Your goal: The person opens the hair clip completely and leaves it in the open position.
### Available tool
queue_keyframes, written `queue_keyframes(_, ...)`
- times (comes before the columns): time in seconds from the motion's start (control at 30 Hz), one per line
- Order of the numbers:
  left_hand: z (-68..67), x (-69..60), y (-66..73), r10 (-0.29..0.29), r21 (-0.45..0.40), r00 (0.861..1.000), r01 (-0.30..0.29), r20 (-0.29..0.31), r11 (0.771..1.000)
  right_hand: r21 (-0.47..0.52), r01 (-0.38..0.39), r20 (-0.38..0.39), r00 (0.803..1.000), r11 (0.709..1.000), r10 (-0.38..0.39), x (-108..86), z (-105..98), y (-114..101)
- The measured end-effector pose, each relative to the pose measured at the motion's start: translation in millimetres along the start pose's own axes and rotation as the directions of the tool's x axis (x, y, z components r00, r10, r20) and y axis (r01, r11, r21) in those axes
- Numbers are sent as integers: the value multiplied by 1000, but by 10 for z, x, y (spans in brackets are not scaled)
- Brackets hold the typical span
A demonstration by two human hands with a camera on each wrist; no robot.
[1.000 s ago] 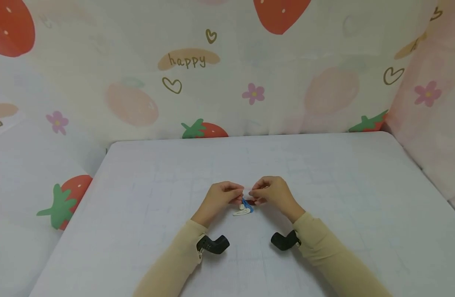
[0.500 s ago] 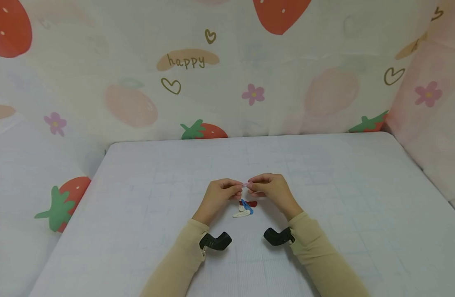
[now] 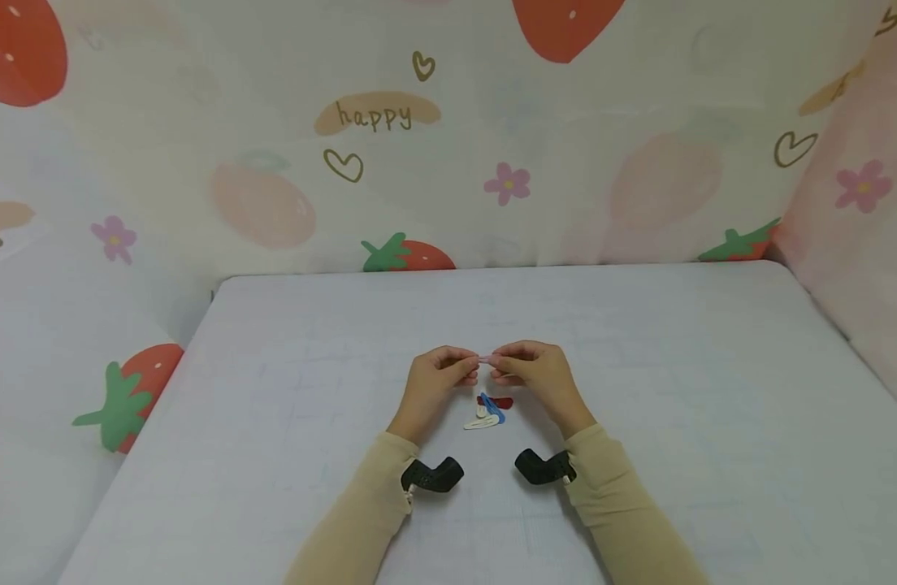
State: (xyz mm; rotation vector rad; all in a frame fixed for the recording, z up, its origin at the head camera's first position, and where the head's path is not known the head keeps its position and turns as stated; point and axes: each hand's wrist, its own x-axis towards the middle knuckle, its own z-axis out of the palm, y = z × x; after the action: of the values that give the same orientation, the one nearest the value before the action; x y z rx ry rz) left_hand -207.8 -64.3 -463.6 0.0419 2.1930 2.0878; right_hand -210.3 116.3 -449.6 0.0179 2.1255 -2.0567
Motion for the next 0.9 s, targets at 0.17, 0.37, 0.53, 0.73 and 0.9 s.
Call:
queue_keyframes(0.17, 62, -18, -30, 67, 39, 996, -65, -61, 997, -14, 23, -2, 1000, 1000, -23, 22, -27, 39)
queue_keyframes(0.37, 101, -52, -37, 122, 86, 987, -114, -102, 990, -13, 30, -31, 999, 999, -30, 24, -28, 54)
queue_keyframes(0.53, 113, -79, -20, 124, 78, 987, -116, -106, 990, -27, 46, -55, 997, 999, -48, -4, 0, 45)
queue_keyframes(0.73, 175, -121, -27, 227, 100, 962, -213, -153, 972, -46, 91, -82, 992, 995, -94, -27, 36, 39)
queue_keyframes(0.9, 217, -156, -20, 300, 137, 939, -279, -169, 950, -46, 128, -95, 987, 991, -132, -28, 45, 44)
